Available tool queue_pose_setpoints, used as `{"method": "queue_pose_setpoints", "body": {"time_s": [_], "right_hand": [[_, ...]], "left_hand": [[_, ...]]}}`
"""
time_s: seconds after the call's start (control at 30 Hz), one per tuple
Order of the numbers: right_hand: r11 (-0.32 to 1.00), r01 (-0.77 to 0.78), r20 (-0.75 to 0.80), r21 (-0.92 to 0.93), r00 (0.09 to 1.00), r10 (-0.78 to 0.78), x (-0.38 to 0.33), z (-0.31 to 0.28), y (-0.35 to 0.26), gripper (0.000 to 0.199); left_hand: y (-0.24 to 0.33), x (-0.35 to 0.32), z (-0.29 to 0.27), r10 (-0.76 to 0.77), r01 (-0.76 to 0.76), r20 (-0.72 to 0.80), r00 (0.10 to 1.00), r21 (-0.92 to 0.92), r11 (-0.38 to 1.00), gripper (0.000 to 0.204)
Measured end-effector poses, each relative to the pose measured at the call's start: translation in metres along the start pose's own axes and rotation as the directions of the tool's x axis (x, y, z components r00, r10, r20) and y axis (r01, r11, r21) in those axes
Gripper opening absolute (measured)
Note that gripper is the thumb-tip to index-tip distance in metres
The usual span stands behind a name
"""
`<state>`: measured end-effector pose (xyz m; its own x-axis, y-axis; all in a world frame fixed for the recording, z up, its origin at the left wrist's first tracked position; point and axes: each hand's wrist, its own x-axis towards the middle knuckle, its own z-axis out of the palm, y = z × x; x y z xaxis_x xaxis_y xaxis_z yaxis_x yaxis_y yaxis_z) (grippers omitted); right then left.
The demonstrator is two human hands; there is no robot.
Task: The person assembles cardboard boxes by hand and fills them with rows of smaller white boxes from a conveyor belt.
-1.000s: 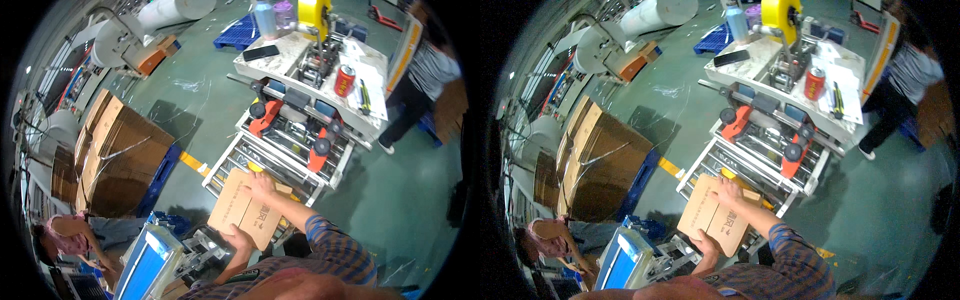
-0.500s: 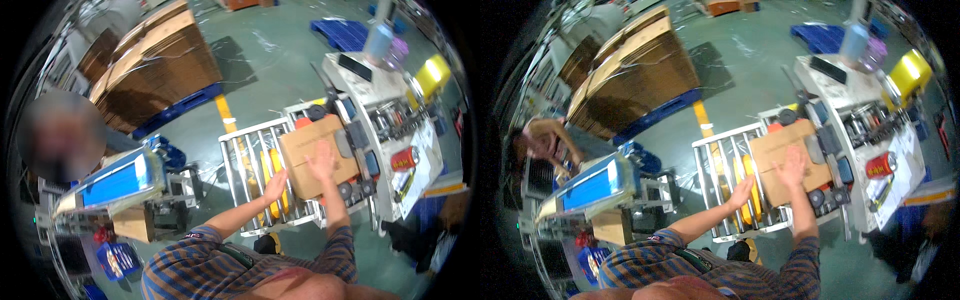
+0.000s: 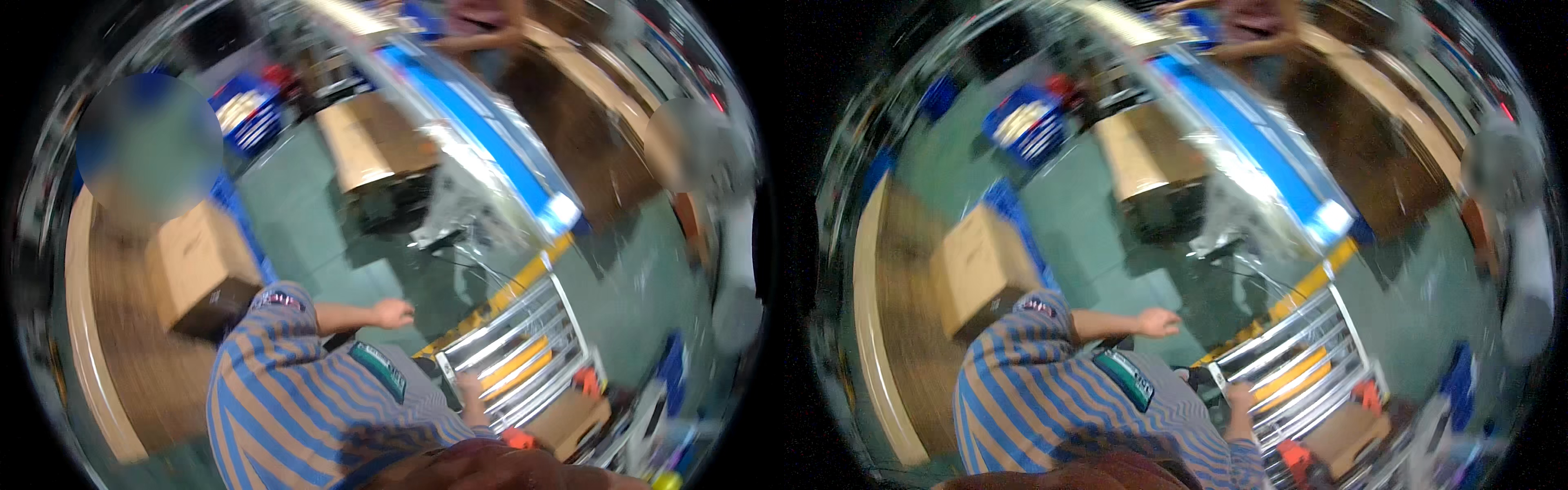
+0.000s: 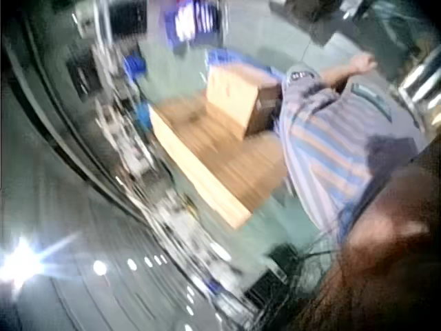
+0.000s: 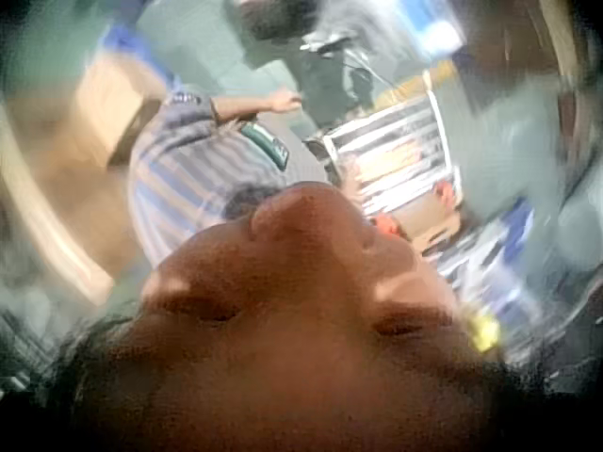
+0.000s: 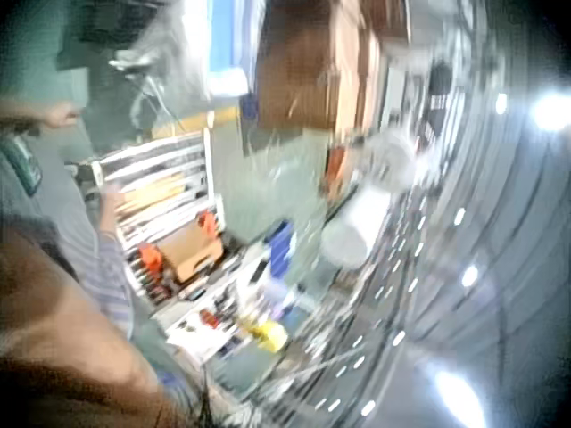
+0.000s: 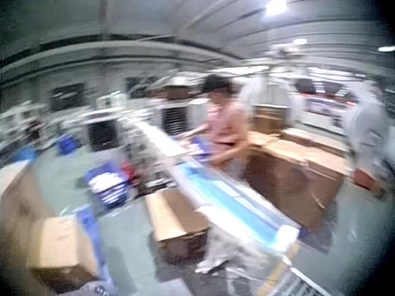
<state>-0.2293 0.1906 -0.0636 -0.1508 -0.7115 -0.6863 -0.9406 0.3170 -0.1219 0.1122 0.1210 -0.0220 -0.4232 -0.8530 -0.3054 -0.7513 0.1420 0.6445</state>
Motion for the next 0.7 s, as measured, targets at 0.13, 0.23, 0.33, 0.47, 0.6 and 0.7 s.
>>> {"method": "queue_pose_setpoints", "body": {"time_s": [0.13, 0.23, 0.33, 0.47, 0.6, 0.7], "right_hand": [[0.871, 0.357, 0.366, 0.338, 0.803, -0.471, -0.030, 0.090, -0.192, 0.065], [0.634, 0.509, 0.277, 0.582, 0.609, -0.743, -0.055, 0.073, -0.332, 0.063], [0.637, 0.687, 0.133, 0.349, 0.636, -0.760, -0.005, 0.046, -0.404, 0.058], [0.753, 0.646, 0.086, 0.125, 0.749, -0.657, 0.087, 0.031, -0.405, 0.057], [0.617, 0.516, 0.358, -0.595, 0.857, -0.371, 0.156, 0.028, -0.355, 0.062], [0.342, 0.724, 0.522, -0.599, 0.677, -0.519, 0.218, 0.042, -0.350, 0.047]], "left_hand": [[-0.102, -0.106, -0.040, -0.320, 0.262, -0.318, 0.893, -0.211, 0.942, 0.042], [-0.151, -0.195, -0.052, -0.557, 0.448, -0.399, 0.728, -0.339, 0.827, 0.042], [-0.181, -0.263, -0.032, -0.712, 0.555, -0.393, 0.581, -0.448, 0.701, 0.043], [-0.222, -0.276, -0.028, -0.801, 0.603, -0.333, 0.498, -0.532, 0.595, 0.043], [-0.263, -0.267, -0.029, -0.878, 0.635, -0.213, 0.430, -0.620, 0.461, 0.050], [-0.297, -0.285, -0.014, -0.933, 0.694, -0.023, 0.360, -0.661, 0.284, 0.062]]}}
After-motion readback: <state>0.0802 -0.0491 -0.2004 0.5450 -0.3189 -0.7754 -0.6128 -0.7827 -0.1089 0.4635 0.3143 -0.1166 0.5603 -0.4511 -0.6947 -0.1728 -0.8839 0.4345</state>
